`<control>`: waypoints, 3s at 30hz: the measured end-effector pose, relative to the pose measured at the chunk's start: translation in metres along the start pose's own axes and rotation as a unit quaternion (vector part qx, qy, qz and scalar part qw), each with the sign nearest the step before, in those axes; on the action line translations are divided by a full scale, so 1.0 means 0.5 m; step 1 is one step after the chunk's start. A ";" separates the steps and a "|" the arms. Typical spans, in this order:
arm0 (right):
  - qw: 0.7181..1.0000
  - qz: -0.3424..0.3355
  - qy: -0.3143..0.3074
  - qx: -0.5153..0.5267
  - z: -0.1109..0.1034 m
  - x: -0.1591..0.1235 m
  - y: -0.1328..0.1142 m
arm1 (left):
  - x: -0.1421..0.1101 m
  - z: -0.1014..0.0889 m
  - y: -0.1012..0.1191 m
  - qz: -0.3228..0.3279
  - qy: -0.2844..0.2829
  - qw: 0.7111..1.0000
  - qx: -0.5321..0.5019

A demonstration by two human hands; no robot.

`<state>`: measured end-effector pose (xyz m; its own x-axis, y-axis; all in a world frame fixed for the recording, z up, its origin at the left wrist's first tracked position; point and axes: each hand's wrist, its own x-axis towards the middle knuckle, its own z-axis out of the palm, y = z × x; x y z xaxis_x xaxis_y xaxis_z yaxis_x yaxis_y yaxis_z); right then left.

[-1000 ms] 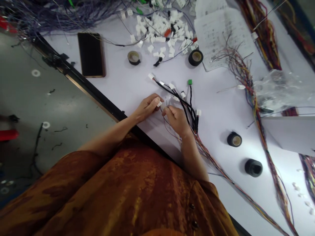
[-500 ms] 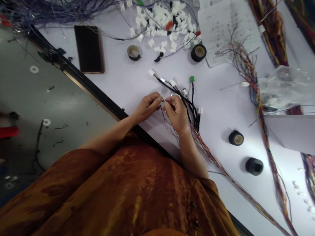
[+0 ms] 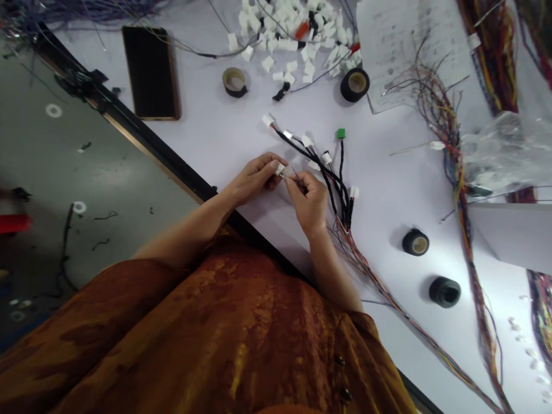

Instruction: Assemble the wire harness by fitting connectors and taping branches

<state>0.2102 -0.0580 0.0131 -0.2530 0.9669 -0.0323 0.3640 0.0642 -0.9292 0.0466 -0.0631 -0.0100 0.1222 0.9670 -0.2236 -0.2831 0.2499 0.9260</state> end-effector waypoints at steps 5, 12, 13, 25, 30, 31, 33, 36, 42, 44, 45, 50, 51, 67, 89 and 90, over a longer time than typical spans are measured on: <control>1.000 0.006 0.002 -0.007 0.007 0.002 0.002 | -0.003 0.001 -0.005 0.014 0.000 1.000 0.026; 0.998 0.037 -0.010 0.044 0.005 0.002 -0.004 | -0.006 0.003 -0.009 0.052 0.018 0.995 0.078; 0.998 0.043 -0.008 0.047 0.005 0.001 -0.004 | -0.006 0.004 -0.008 0.052 0.019 0.995 0.082; 0.999 -0.032 -0.029 -0.021 -0.008 -0.008 0.013 | -0.006 0.004 -0.008 0.046 0.013 0.997 0.066; 0.998 -0.056 -0.014 -0.029 -0.008 -0.007 0.010 | -0.006 0.003 -0.009 0.053 0.007 0.997 0.064; 0.998 -0.057 -0.014 -0.029 -0.007 -0.007 0.010 | -0.006 0.003 -0.010 0.055 0.006 0.996 0.064; 0.998 -0.053 -0.015 -0.030 -0.005 -0.007 0.011 | -0.006 0.001 -0.011 0.057 0.002 0.996 0.065; 0.998 -0.052 -0.016 -0.035 -0.001 -0.007 0.014 | -0.006 -0.001 -0.012 0.059 -0.001 0.996 0.069; 0.996 -0.074 -0.002 -0.044 0.012 -0.007 0.020 | -0.011 0.005 -0.009 0.075 0.012 0.993 0.093; 0.996 -0.078 -0.006 -0.048 0.014 -0.006 0.021 | -0.014 0.010 -0.007 0.092 0.019 0.990 0.108; 0.995 -0.081 -0.014 -0.051 0.013 -0.005 0.021 | -0.015 0.011 -0.006 0.098 0.022 0.988 0.115; 0.995 -0.088 -0.033 -0.039 0.000 -0.004 0.023 | -0.015 0.007 -0.007 0.083 0.005 0.991 0.100; 0.995 -0.086 -0.030 -0.033 -0.002 -0.004 0.023 | -0.014 0.005 -0.007 0.076 -0.002 0.993 0.092; 0.994 -0.104 -0.010 0.016 0.016 -0.007 0.036 | -0.013 0.010 -0.012 0.149 0.004 0.969 0.199; 0.958 -0.092 -0.089 -0.257 -0.007 -0.015 0.009 | -0.010 0.013 -0.006 0.132 0.011 0.977 0.166; 0.962 -0.095 -0.082 -0.241 -0.008 -0.015 0.007 | -0.009 0.012 -0.005 0.131 0.005 0.978 0.161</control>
<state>0.2168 -0.0638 0.0115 -0.4788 0.8775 0.0271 0.6610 0.3806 -0.6467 0.0526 -0.0686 -0.0094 0.0755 0.9966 0.0329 0.0112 -0.0338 0.9994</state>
